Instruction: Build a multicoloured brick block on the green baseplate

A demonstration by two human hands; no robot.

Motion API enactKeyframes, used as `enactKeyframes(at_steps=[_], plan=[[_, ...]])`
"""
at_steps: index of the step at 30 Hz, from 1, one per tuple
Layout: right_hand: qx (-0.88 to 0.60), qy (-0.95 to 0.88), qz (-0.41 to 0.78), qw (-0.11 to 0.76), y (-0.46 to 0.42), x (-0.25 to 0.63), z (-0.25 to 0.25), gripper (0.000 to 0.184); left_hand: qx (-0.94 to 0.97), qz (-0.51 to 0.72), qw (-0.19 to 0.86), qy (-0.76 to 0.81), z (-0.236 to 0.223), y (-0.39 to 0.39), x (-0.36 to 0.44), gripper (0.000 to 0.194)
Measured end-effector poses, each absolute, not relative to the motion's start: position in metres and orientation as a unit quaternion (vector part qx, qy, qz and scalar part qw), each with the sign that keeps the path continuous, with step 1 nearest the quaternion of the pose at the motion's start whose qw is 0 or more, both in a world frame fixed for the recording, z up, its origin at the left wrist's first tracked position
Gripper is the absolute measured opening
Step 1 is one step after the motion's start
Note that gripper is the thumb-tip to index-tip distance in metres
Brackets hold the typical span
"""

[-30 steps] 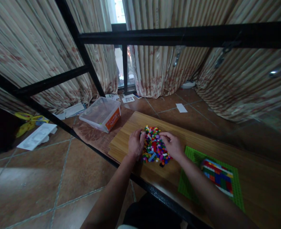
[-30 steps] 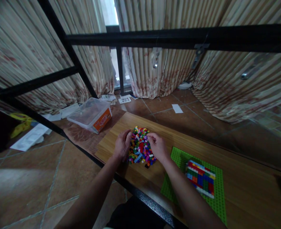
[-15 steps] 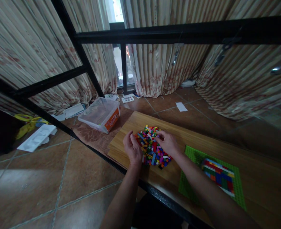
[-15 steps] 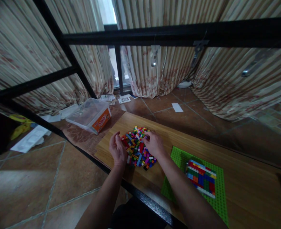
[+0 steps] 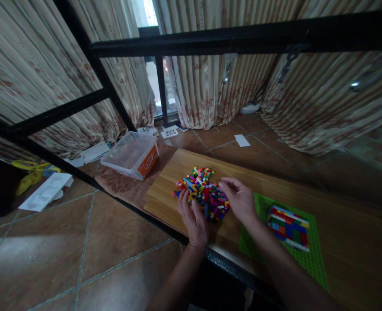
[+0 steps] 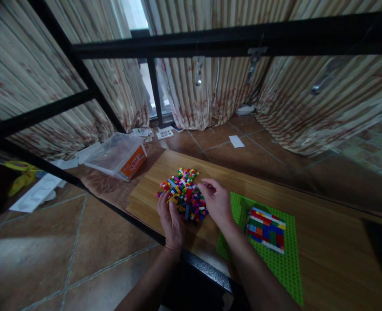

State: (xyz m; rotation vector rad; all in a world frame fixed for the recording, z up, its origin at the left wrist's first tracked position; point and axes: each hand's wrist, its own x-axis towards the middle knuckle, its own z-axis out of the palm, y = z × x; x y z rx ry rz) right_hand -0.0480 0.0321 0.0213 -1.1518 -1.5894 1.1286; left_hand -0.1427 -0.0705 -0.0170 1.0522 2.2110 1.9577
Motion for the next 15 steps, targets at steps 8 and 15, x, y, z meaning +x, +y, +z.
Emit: enactKeyframes(at_steps=[8,15], plan=[[-0.422,-0.408,0.663,0.464,-0.026,-0.024,0.037,0.033,0.376,0.645,0.001,0.665,-0.002,-0.065,-0.134,0.033],[-0.402,-0.328,0.712,0.473,-0.052,-0.007,0.05,0.032,0.542,0.581,0.217,0.567,0.045,-0.092,-0.115,0.022]])
